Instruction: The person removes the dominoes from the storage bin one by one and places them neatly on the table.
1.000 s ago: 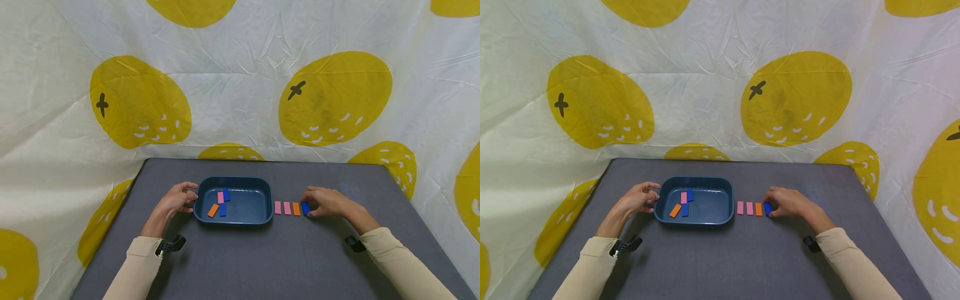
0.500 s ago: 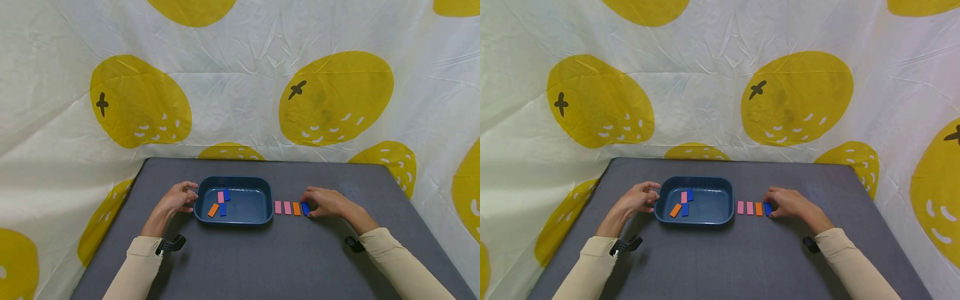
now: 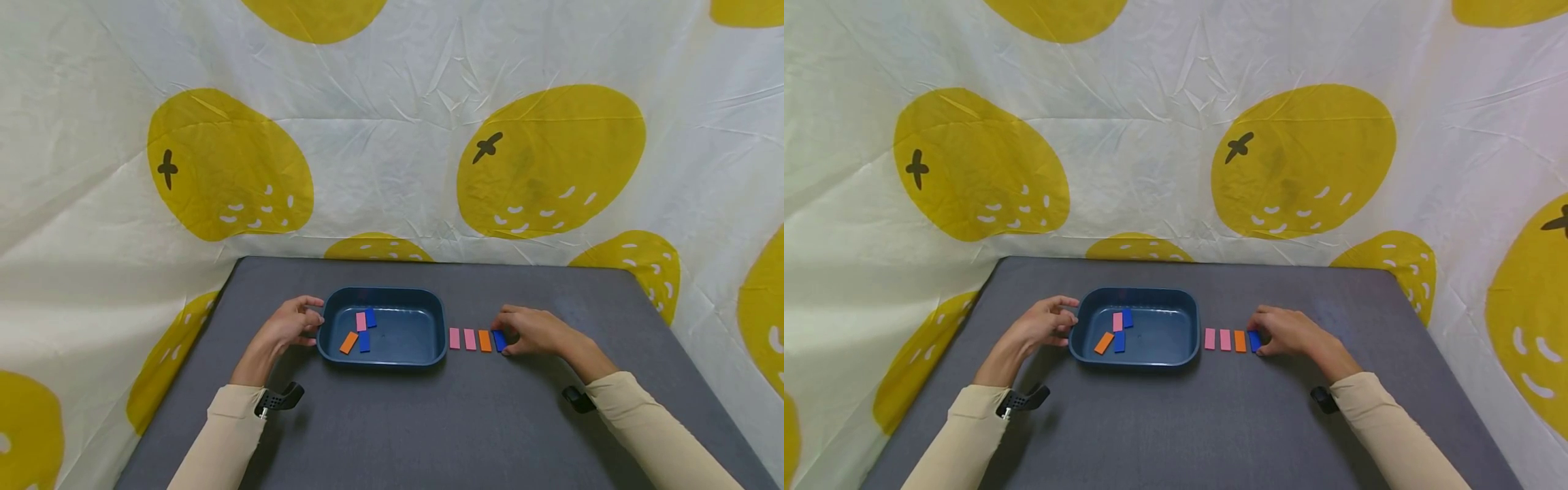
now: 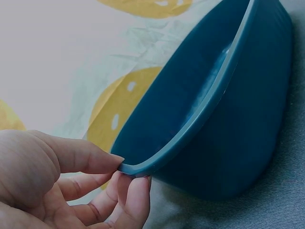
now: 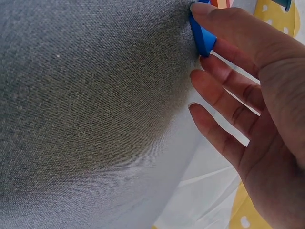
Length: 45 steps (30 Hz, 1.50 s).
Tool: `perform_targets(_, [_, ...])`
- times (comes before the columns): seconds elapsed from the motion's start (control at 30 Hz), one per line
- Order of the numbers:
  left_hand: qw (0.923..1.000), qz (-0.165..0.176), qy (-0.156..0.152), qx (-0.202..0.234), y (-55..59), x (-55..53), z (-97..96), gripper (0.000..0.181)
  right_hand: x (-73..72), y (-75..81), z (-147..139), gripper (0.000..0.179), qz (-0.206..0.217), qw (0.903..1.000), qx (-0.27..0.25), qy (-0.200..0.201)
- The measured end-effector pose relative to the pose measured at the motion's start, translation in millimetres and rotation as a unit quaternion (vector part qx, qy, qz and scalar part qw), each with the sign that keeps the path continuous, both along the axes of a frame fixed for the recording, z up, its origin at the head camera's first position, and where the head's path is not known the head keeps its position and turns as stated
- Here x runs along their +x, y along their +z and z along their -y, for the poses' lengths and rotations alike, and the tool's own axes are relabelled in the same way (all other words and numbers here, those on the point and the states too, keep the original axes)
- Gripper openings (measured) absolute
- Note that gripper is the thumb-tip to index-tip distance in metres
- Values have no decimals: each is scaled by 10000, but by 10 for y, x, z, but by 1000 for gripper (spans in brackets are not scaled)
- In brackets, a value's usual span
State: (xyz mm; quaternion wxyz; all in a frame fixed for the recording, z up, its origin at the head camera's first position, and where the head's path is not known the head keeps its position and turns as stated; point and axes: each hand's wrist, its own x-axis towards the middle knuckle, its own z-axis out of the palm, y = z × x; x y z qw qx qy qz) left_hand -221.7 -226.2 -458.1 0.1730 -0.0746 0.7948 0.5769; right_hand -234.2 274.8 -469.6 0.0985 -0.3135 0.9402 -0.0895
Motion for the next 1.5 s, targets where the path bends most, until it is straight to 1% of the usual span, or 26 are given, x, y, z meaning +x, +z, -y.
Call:
perform_targets(0.17, [10000,39,3,-37,2,-8,0,43,-16,23,-2,42,54,10000,-7,-4])
perform_targets(0.37, [9999,63,62,-94,15,-12,-3,43,-40,96,3,40,133,9998,-117,-12])
perform_targets(0.63, [9998,85,102,-124,-1,-28,-4,44,-49,257,68,41,-156,9997,-187,82])
perform_targets(0.77, [9998,123,129,-104,-8,-35,-8,44,-53,331,134,41,-234,9994,-198,142])
perform_targets(1.03, [9997,160,144,-123,4,-48,-16,42,-93,443,304,39,-235,9993,-244,138])
perform_targets(1.27, [9997,151,138,-111,2,-48,-14,42,-111,558,500,37,-129,9992,-324,190])
perform_targets(1.5, [9998,147,132,-66,7,-31,-10,42,-153,619,681,37,-41,9987,-357,349])
